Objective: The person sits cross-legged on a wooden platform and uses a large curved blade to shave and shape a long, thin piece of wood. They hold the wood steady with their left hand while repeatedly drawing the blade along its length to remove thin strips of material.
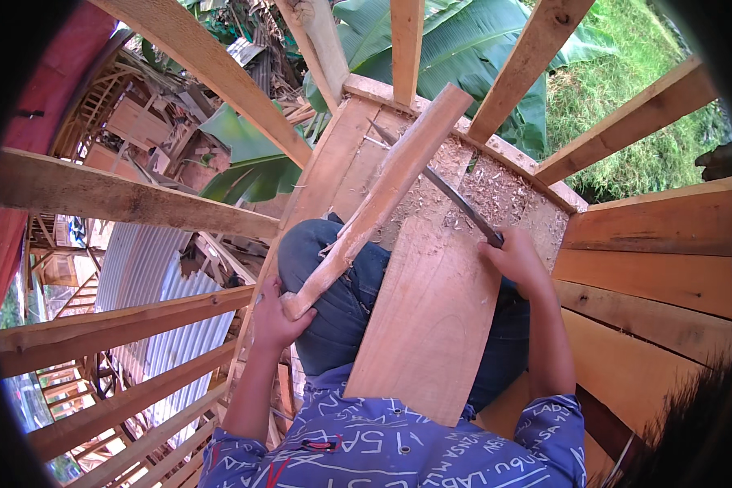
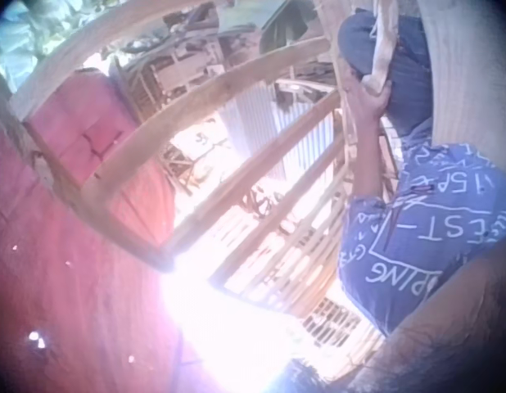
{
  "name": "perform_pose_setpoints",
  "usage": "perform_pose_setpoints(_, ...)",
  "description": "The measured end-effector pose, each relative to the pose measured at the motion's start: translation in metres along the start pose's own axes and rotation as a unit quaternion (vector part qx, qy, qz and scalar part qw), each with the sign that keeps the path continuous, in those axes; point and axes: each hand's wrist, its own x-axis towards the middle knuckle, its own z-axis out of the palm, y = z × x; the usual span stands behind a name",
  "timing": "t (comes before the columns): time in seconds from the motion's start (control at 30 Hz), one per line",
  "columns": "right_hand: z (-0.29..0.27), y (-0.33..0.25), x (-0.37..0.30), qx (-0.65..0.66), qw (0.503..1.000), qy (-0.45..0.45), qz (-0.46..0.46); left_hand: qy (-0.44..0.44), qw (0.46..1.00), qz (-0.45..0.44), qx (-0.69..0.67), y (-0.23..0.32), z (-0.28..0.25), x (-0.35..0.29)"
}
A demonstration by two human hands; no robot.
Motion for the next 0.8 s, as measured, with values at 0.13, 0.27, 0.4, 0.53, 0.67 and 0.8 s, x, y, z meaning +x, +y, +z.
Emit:
perform_pose_setpoints(0.13, 0.003, 0.006, -0.007, 0.037, 0.999, 0.011, -0.004, -0.006, 1.000, 0.007, -0.021, 0.003, -0.005, 0.001)
perform_pose_setpoints(0.27, -0.004, 0.007, -0.013, 0.147, 0.985, 0.063, 0.061, -0.028, 0.999, 0.015, -0.037, -0.001, -0.010, 0.004)
perform_pose_setpoints(0.4, -0.014, 0.002, -0.026, 0.257, 0.954, 0.136, 0.069, -0.065, 0.992, 0.052, -0.098, -0.007, -0.024, 0.009)
perform_pose_setpoints(0.53, -0.016, -0.012, -0.049, 0.313, 0.926, 0.203, 0.053, -0.149, 0.974, 0.009, -0.172, 0.005, -0.040, 0.010)
perform_pose_setpoints(0.67, 0.001, -0.007, -0.071, 0.281, 0.933, 0.225, 0.004, -0.206, 0.949, 0.034, -0.236, 0.051, -0.052, 0.006)
perform_pose_setpoints(0.8, 0.008, -0.035, -0.083, 0.290, 0.914, 0.279, -0.040, -0.247, 0.913, -0.009, -0.324, 0.077, -0.040, 0.004)
